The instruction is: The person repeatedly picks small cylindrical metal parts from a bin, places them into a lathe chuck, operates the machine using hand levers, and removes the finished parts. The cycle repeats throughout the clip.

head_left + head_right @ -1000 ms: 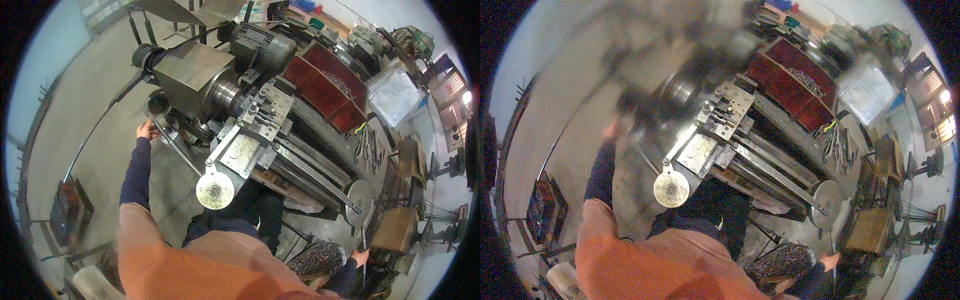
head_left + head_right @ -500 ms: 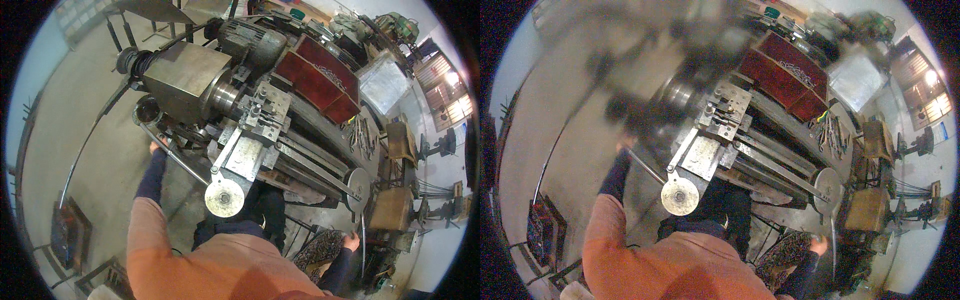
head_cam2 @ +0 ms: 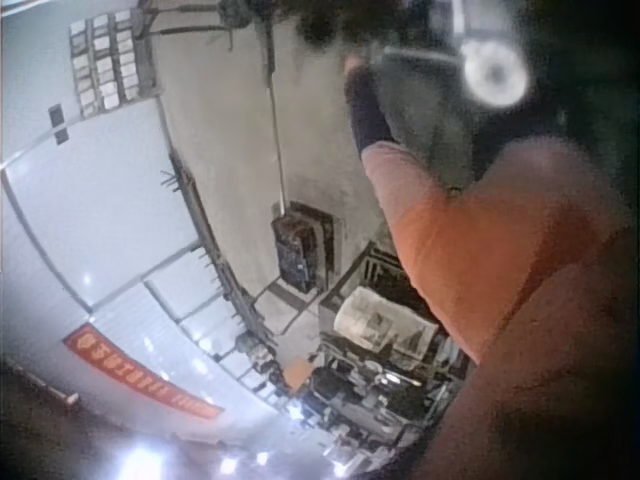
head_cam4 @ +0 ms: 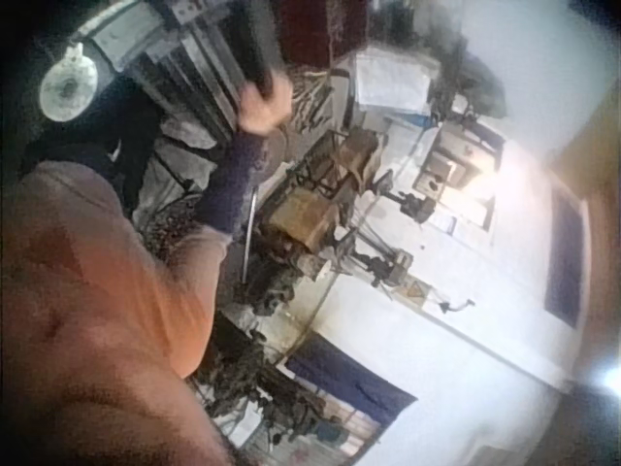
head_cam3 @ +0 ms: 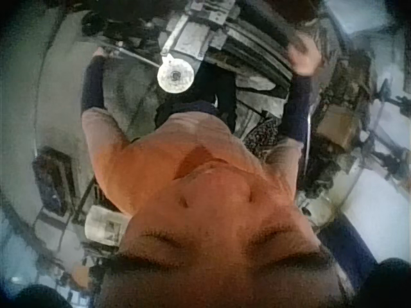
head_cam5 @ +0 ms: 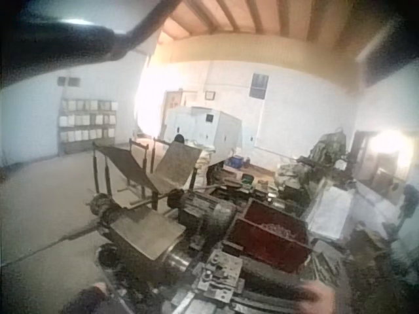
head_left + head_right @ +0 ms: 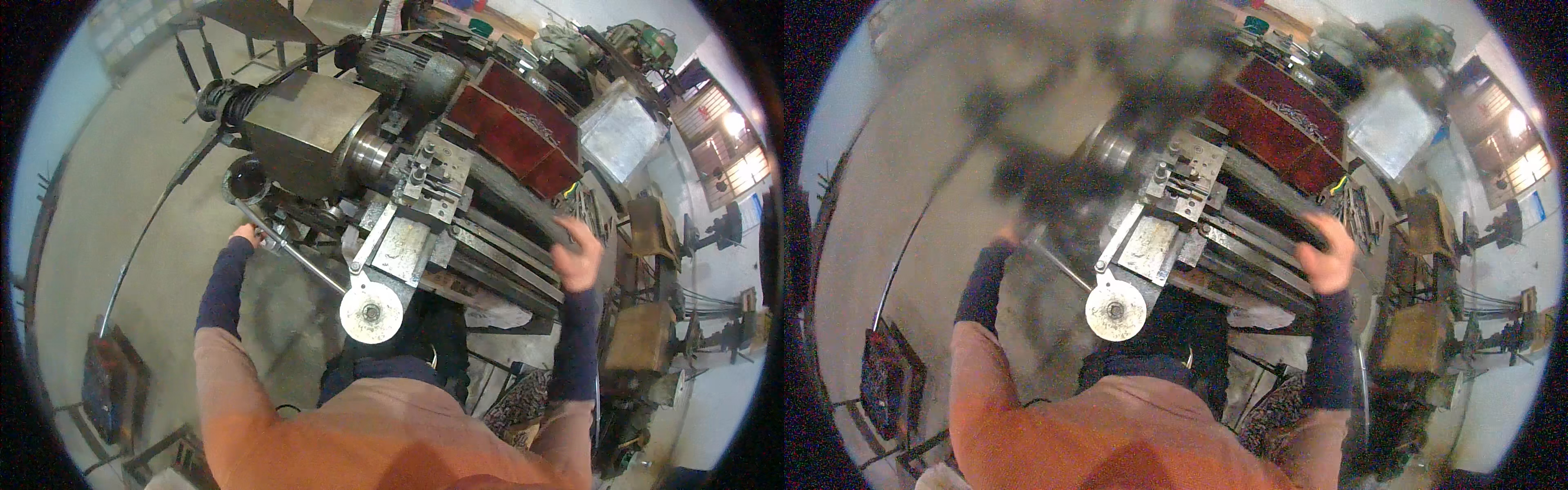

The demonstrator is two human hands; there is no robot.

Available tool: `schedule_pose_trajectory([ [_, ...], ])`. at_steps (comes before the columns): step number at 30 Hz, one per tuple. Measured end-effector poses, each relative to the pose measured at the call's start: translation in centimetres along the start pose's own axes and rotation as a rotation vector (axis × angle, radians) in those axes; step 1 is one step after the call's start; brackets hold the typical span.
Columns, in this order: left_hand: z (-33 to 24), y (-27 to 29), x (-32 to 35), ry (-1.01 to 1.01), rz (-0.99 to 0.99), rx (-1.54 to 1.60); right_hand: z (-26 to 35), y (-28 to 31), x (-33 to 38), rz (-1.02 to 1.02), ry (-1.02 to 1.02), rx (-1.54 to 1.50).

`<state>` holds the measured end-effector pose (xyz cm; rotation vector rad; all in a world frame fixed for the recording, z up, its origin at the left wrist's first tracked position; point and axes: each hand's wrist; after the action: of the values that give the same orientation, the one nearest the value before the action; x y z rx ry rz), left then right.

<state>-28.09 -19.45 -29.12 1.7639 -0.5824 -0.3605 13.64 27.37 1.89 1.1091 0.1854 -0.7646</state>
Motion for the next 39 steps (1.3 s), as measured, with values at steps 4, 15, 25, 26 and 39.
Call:
schedule_pose_trajectory([
  [4,0.7,11.9,2.7,-0.100,-0.205,0.076,7.8,-9.3,-7.3,0.139,0.430,-0.195],
  [15,5.7,20.2,12.8,0.563,-0.383,-0.284,14.3,-19.2,-11.5,0.622,0.103,0.407],
  [25,-7.2,18.2,16.2,0.542,-0.383,-0.164,13.5,-19.1,-11.1,0.427,0.223,0.384],
  [26,-6.6,18.0,16.2,0.523,-0.373,-0.184,13.4,-18.5,-10.7,0.377,0.268,0.369],
  [39,-32.4,18.7,11.2,-0.541,0.012,0.971,13.0,-8.9,3.3,0.337,0.421,-0.292],
])
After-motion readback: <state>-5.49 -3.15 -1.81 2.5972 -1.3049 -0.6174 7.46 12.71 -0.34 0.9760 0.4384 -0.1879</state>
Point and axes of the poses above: each hand's wrist, its own x-axis away from the middle knuckle, its own y-axis out of the back of the hand, z = x × y, and after that the axes turned 9 degrees about -y, right-handed
